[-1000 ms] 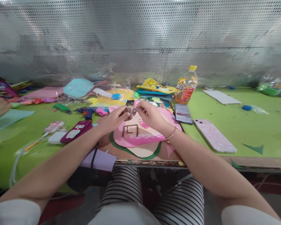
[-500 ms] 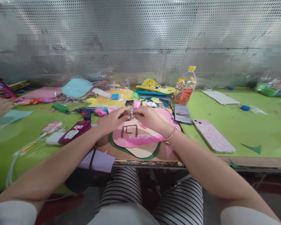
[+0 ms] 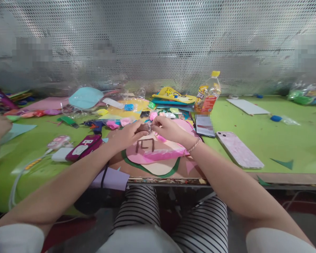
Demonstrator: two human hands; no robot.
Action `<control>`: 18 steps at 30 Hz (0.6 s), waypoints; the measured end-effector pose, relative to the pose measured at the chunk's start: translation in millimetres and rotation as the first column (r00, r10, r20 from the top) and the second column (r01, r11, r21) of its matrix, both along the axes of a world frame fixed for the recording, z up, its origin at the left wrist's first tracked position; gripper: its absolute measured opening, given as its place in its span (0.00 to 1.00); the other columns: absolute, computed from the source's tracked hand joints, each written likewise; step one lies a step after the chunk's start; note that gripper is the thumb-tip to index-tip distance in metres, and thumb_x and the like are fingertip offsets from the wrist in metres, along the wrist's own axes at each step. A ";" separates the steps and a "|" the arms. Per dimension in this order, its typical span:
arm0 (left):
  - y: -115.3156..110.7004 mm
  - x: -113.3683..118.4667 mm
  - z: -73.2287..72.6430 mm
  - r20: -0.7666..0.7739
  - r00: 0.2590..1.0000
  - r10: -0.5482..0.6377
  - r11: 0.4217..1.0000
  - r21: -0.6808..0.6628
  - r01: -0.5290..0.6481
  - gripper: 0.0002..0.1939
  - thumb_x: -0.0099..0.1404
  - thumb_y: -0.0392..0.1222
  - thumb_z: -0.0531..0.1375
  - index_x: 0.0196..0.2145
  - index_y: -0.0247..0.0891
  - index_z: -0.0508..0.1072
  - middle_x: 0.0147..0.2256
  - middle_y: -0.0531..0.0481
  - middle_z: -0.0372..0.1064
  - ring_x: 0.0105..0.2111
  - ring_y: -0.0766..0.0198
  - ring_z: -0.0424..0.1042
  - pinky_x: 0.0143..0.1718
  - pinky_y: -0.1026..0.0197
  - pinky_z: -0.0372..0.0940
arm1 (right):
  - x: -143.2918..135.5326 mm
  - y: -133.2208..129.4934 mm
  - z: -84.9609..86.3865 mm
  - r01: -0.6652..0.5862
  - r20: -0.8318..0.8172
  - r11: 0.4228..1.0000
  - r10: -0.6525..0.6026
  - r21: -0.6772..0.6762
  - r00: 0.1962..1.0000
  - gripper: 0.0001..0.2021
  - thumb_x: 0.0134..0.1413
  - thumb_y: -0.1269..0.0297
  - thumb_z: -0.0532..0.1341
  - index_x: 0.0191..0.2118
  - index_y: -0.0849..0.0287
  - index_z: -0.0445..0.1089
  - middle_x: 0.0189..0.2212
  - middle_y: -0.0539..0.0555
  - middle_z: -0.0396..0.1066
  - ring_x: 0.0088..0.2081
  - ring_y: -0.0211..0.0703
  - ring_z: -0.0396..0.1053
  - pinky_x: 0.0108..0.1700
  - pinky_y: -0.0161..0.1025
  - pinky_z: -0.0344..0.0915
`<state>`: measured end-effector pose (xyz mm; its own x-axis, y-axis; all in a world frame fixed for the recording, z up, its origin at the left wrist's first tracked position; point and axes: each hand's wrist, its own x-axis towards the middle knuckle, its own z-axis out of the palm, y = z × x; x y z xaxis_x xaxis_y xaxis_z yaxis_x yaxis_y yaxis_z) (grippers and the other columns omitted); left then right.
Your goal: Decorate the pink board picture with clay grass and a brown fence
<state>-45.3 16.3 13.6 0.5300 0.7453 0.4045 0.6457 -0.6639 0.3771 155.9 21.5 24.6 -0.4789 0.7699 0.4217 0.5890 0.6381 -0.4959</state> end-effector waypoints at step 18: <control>-7.5 1.6 0.9 -0.045 0.996 0.082 0.997 0.017 -0.081 0.11 0.61 0.49 0.59 0.34 0.40 0.63 0.29 0.50 0.65 0.30 0.59 0.66 0.27 0.61 0.55 | -8.8 -9.6 -13.8 -0.124 -0.031 0.981 0.130 0.148 0.991 0.10 0.51 0.73 0.54 0.21 0.58 0.60 0.22 0.48 0.60 0.25 0.35 0.56 0.29 0.34 0.54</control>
<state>-43.7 8.8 14.5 0.4859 0.7810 0.3924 0.7145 -0.6135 0.3364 147.1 11.9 10.8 -0.5491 0.6330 0.5457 0.4799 0.7734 -0.4143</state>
